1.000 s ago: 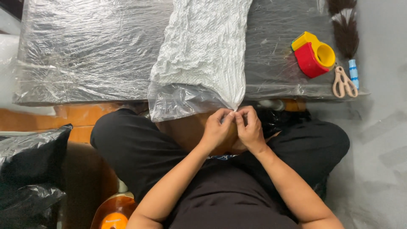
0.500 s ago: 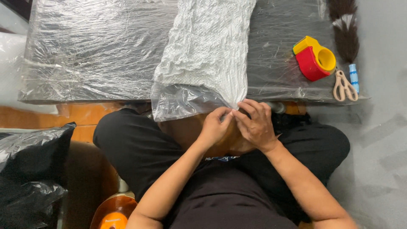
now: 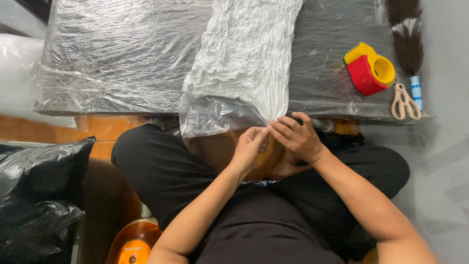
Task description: Rolling a white pillow or foam insert into a tight cylinder and securing it with adhesive tape.
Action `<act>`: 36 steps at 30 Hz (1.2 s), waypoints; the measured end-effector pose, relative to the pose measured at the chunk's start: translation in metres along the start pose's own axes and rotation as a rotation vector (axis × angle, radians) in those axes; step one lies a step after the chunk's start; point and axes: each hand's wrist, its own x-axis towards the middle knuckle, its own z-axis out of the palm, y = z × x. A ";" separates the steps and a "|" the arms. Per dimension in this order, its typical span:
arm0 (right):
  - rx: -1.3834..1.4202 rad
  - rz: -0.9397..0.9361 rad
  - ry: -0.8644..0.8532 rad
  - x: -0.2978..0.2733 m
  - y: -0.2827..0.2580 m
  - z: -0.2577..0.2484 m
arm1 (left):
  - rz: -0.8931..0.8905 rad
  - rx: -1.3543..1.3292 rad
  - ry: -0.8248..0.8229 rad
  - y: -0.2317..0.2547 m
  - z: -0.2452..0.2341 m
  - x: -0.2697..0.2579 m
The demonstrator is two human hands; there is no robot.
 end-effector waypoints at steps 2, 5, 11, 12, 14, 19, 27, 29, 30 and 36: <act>0.001 -0.002 0.001 0.004 0.001 -0.001 | 0.010 -0.010 0.040 0.002 -0.005 0.001; 0.012 0.006 0.000 0.006 0.004 -0.002 | -0.013 0.004 0.162 0.007 -0.020 -0.005; 0.075 0.078 -0.001 0.008 0.005 -0.004 | 0.128 0.010 0.512 0.033 -0.049 -0.018; 0.089 0.093 0.002 0.009 0.006 -0.003 | 0.233 0.034 0.602 0.037 -0.052 -0.015; 0.098 0.114 0.009 0.013 0.007 -0.004 | 0.519 0.398 0.639 0.039 -0.063 -0.010; 0.093 0.163 0.018 0.016 0.016 -0.007 | 1.028 1.014 0.568 0.092 -0.042 -0.018; 0.066 0.170 -0.043 0.019 0.025 -0.015 | 1.329 1.542 0.041 0.119 -0.063 0.040; 0.075 0.171 -0.046 0.018 0.025 -0.013 | 1.299 1.673 -0.043 0.121 -0.069 0.045; 0.084 0.174 -0.048 0.018 0.025 -0.012 | 1.264 1.805 -0.131 0.122 -0.071 0.048; 0.097 0.162 -0.015 0.015 0.026 -0.005 | 1.312 1.997 -0.124 0.105 -0.065 0.053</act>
